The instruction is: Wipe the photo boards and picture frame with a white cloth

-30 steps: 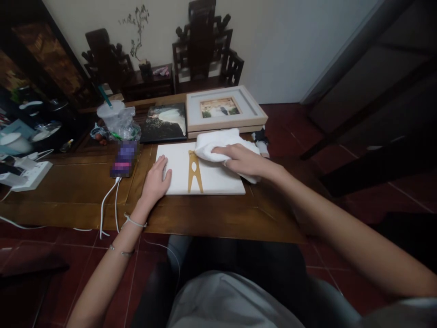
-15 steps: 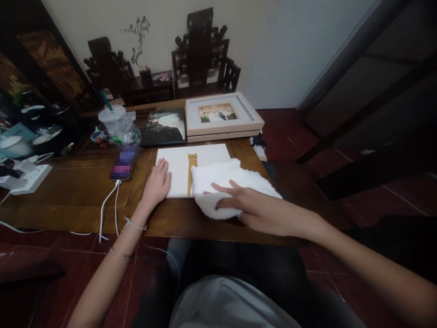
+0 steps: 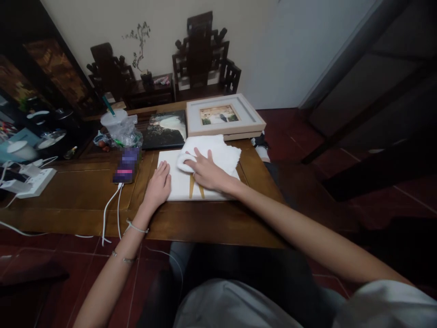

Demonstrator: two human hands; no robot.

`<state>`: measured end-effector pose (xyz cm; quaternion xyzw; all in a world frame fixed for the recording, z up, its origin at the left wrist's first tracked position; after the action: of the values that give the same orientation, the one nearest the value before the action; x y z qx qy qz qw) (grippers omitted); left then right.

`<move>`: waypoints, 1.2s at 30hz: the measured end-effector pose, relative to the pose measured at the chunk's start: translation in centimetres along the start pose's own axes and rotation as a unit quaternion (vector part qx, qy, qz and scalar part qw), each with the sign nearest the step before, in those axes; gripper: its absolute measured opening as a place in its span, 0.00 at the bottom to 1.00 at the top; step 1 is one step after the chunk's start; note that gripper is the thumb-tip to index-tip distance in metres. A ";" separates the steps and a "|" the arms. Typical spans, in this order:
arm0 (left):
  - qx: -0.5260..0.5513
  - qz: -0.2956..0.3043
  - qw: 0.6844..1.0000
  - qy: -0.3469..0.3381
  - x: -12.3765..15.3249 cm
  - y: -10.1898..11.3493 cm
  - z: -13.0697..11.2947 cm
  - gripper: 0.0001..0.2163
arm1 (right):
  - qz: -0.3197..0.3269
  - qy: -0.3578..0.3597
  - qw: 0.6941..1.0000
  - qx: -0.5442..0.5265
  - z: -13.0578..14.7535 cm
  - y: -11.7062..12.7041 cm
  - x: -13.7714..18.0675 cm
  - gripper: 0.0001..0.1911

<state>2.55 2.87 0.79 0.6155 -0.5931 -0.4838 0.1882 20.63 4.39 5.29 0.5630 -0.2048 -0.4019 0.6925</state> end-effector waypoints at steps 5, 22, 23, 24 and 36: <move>-0.017 0.000 1.000 -0.003 0.0 0.0 -0.2 0.23 | 0.068 0.047 0.996 0.036 3.1 -0.4 3.3 0.33; -0.009 -0.001 1.000 0.002 0.0 0.0 0.0 0.22 | 0.053 0.105 0.992 -0.046 1.4 2.5 1.9 0.32; -0.006 -0.004 1.000 0.000 0.0 0.1 0.1 0.22 | 0.041 0.094 0.994 -0.020 1.4 1.9 0.9 0.33; -0.001 -0.005 1.000 -0.002 0.0 0.1 0.1 0.22 | 0.034 0.086 0.996 0.006 1.5 1.3 0.0 0.33; -0.005 0.010 1.000 0.015 -0.1 0.3 -0.1 0.23 | 0.027 0.195 0.974 0.117 5.9 -0.6 5.0 0.23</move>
<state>2.47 2.82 1.09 0.6156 -0.5942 -0.4756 0.2046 19.02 -3.18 5.60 0.7014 -0.1270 -0.2389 0.6594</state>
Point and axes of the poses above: each hand's wrist, its own x-axis away from the middle knuckle, its own y-axis out of the back of the hand, z = x × y, the point moved 4 cm from there along -x, towards the middle knuckle, and after that the axes turned 5 degrees about -z, right-handed, at the moved point
